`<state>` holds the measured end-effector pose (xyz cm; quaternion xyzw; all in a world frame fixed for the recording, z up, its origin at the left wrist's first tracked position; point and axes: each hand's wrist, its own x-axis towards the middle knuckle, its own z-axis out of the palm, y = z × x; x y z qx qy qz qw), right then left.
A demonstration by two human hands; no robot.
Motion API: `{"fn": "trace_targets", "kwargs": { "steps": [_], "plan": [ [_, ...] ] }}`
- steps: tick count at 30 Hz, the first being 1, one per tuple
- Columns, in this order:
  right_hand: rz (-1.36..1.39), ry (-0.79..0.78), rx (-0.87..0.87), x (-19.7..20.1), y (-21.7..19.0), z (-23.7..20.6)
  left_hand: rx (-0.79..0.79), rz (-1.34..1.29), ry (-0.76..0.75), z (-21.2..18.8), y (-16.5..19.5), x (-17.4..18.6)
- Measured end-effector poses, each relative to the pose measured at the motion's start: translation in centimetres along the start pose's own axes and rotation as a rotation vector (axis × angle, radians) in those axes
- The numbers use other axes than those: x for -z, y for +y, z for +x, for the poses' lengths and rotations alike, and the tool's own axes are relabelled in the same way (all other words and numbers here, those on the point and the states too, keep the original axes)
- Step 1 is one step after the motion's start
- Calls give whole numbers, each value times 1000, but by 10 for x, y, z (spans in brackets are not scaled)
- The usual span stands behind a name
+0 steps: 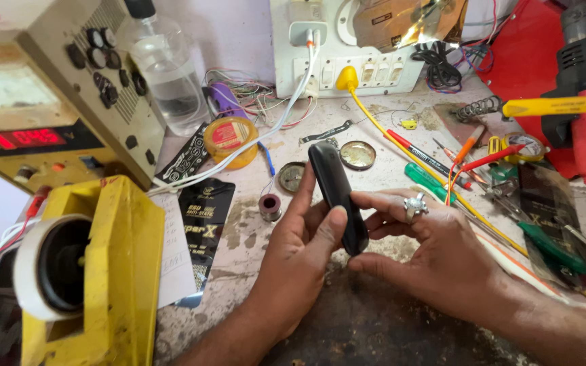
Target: The person opens the back cover of a feature phone, removes the battery, and uses a screwdriver to unscrew and work on the internal components. They then reassemble the phone, pressing the keypad and casing back together and using tweezers on the edge of the device.
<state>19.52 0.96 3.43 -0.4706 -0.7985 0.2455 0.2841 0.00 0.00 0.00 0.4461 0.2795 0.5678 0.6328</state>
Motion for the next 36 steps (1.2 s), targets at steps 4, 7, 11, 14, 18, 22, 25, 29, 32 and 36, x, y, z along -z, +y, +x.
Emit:
{"fn": "trace_targets", "kwargs": {
  "steps": [4, 7, 11, 14, 18, 22, 25, 29, 32, 36],
  "plan": [
    [272, -50, -21, -1, 4, -2, 34, 12, -73, 1, 2, 4],
    [487, -135, -57, -1, 12, 0, 32, 15, -62, 0, 1, 4],
    [731, -268, -71, -1, 22, 0, 67, 19, -1, 0, 3, 2],
    [692, -245, -237, 4, 24, -1, 84, 28, 42, -1, 5, 1],
    [795, -198, -298, 2, 21, 0, -7, 114, 6, -4, 5, -1],
    [792, -225, -156, -2, 18, 3, -31, 131, 36, -2, 2, -3],
    [792, -233, -145, -3, 18, 5, -55, 163, 69, -1, -1, -4],
    [800, -230, -133, -3, 17, 3, -100, 195, 89, -1, -3, -6],
    [738, -211, -77, -6, 15, 0, -94, 217, 113, 0, -2, -9],
    [640, -161, -180, -7, 17, 0, 12, 316, 154, 2, 0, -9]
  ]
}}
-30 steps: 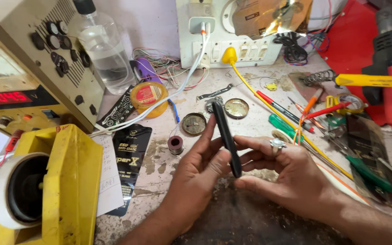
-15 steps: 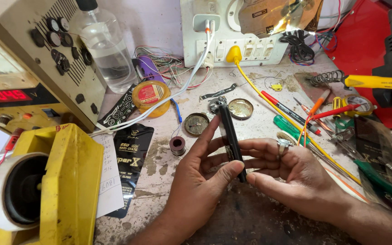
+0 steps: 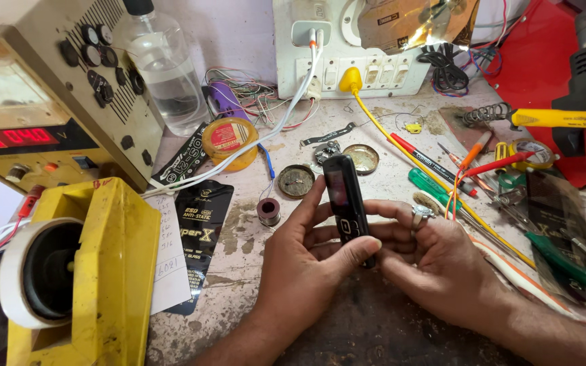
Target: The person opens the back cover of a feature phone, removes the battery, and uses a screwdriver to unscrew and work on the internal components. They then reassemble the phone, pressing the keypad and casing back together and using tweezers on the edge of the device.
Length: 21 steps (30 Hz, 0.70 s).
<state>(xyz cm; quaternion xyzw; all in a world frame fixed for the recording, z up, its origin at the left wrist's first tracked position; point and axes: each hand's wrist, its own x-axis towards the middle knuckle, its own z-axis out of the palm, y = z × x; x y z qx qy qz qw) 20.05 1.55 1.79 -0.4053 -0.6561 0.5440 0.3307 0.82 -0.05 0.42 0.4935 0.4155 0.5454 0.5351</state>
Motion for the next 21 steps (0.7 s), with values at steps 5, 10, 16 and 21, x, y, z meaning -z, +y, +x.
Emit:
{"fn": "trace_targets", "kwargs": {
  "steps": [5, 10, 16, 21],
  "plan": [
    [101, -24, 24, 7, 0, 1, 21, -219, -102, 4, -1, 8],
    [99, 9, -18, 10, -3, 1, 58, -228, -110, 6, -3, 11],
    [119, 27, -85, 7, -6, 3, -8, -185, -108, 5, -2, 9],
    [121, 8, -100, 6, -9, 4, -30, -163, -83, 3, 0, 5]
  ]
}}
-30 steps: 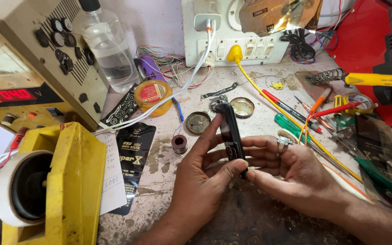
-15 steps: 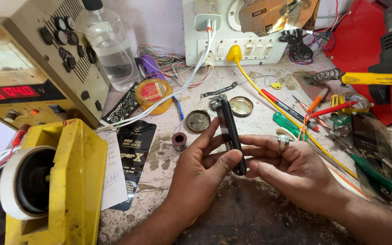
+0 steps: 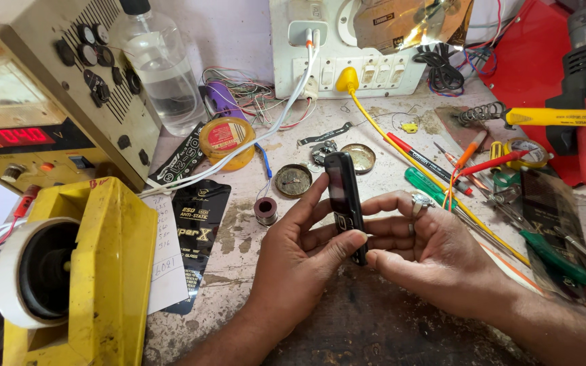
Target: The person opens the back cover of a feature phone, removes the battery, and uses a screwdriver to unscrew and work on the internal components. They then reassemble the phone, pressing the keypad and casing back together and using tweezers on the edge of the device.
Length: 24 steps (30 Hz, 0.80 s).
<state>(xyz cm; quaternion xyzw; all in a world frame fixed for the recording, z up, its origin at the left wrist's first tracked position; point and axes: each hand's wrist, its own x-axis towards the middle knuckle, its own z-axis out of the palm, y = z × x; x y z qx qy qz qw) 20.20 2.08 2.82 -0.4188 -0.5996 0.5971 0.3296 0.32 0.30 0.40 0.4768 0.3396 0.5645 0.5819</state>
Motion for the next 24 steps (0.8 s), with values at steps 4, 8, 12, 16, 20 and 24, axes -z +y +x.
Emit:
{"fn": "trace_targets", "kwargs": {
  "steps": [4, 8, 12, 16, 20, 24],
  "plan": [
    [7, -41, 50, -2, -1, -1, 17, 10, -2, -1, 2, -1],
    [-70, -7, 47, -6, -2, -2, -24, 1, 10, -1, 0, -4],
    [-389, -71, 398, -11, -4, -7, -34, 20, 23, -1, -1, -6],
    [-862, 192, 205, -21, -2, -18, -29, 110, 32, -3, 0, -9],
    [-864, 251, 210, -28, 0, -16, -57, 128, 10, -6, 3, -10],
    [-795, 265, 266, -31, -3, -15, -110, 134, -12, -8, 4, -11]
  ]
}}
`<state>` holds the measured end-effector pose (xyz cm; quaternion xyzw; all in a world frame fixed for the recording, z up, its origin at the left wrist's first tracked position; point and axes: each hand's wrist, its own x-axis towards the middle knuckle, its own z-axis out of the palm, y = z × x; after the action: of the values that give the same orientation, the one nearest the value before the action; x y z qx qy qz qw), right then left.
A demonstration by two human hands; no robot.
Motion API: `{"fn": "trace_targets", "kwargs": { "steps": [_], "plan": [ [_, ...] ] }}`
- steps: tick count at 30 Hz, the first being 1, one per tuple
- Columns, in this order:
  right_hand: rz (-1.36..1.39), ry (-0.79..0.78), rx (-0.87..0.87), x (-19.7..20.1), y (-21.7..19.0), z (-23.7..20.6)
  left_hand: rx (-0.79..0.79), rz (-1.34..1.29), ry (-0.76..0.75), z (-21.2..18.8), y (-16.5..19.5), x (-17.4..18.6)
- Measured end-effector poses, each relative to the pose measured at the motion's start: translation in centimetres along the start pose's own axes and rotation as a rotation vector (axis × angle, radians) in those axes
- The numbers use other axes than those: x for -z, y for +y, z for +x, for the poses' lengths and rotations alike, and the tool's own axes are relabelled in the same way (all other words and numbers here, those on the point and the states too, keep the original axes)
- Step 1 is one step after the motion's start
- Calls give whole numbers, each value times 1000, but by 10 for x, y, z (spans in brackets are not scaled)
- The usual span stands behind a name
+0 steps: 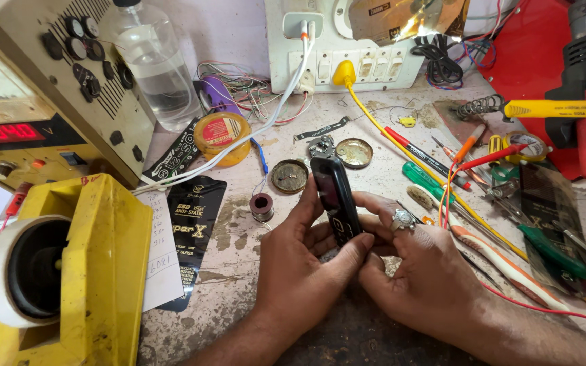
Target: The person opens the back cover of a feature phone, removes the battery, and uses a screwdriver to unscrew and work on the internal components. They then reassemble the phone, pressing the keypad and casing back together and using tweezers on the edge of the device.
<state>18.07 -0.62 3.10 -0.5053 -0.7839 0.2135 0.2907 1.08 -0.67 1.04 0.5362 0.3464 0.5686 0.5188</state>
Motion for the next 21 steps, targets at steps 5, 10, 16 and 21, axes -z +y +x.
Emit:
{"fn": "trace_targets", "kwargs": {
  "steps": [5, 10, 16, 21],
  "plan": [
    [-4, -13, 21, 3, -1, 3, 3, 32, 46, 1, -1, -2],
    [63, -5, 189, 11, 14, 8, 64, -23, 28, -4, -2, -4],
    [383, -233, 156, 25, 29, 2, 217, -209, 36, 8, -4, 7],
    [504, -240, 130, 23, 35, 8, 190, -259, 20, 8, -5, 6]
  ]
}}
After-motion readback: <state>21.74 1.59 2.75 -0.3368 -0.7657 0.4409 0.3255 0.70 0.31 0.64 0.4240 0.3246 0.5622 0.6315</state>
